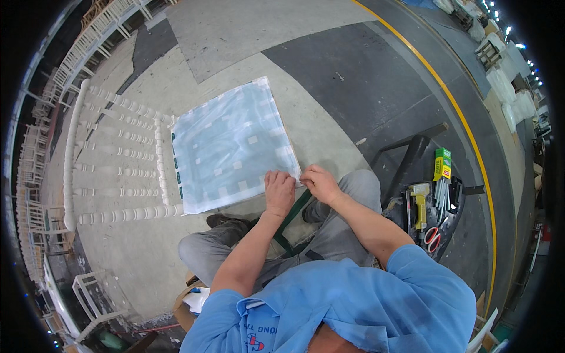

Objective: The person weaves green plastic strips into the seat of a white wooden chair, using a staple gun to secure the strips. They then place a white sheet over the woven seat and staple it in place.

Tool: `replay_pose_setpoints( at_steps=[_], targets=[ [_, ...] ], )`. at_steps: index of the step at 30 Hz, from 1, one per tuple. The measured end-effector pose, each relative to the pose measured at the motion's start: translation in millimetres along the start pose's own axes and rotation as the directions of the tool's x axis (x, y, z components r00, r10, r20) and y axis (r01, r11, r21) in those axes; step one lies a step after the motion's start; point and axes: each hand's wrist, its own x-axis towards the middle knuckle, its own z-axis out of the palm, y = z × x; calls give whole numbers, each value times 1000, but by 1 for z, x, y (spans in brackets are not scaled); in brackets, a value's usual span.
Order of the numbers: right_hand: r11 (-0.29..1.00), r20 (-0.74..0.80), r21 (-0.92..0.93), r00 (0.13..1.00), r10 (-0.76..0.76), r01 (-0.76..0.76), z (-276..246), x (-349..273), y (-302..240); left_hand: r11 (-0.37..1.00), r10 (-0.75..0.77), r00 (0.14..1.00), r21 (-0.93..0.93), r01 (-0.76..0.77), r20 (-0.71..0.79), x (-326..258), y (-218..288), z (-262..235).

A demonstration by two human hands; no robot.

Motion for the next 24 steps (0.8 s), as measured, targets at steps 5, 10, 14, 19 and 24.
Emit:
replay_pose_setpoints(
  at_steps=[5,10,14,19,24],
  targets=[
    [999,-25,51,1000,12,-10,5,3,-1,999,37,999,31,-38,35,-2,-4,-3],
    [998,-25,56,999,24,-22,8,6,-4,997,50,997,59,-53,51,-5,-7,-4],
    [995,-17,87,999,44,-42,9,6,0,995,64,993,68,-71,101,-8,-7,-7],
    [989,29,120,996,84,-87,7,12,3,991,90,990,86,-99,110,-17,0,-10],
    [998,84,51,996,22,-27,-12,4,13,984,122,978,109,-141,170,-13,10,-10]
  ],
)
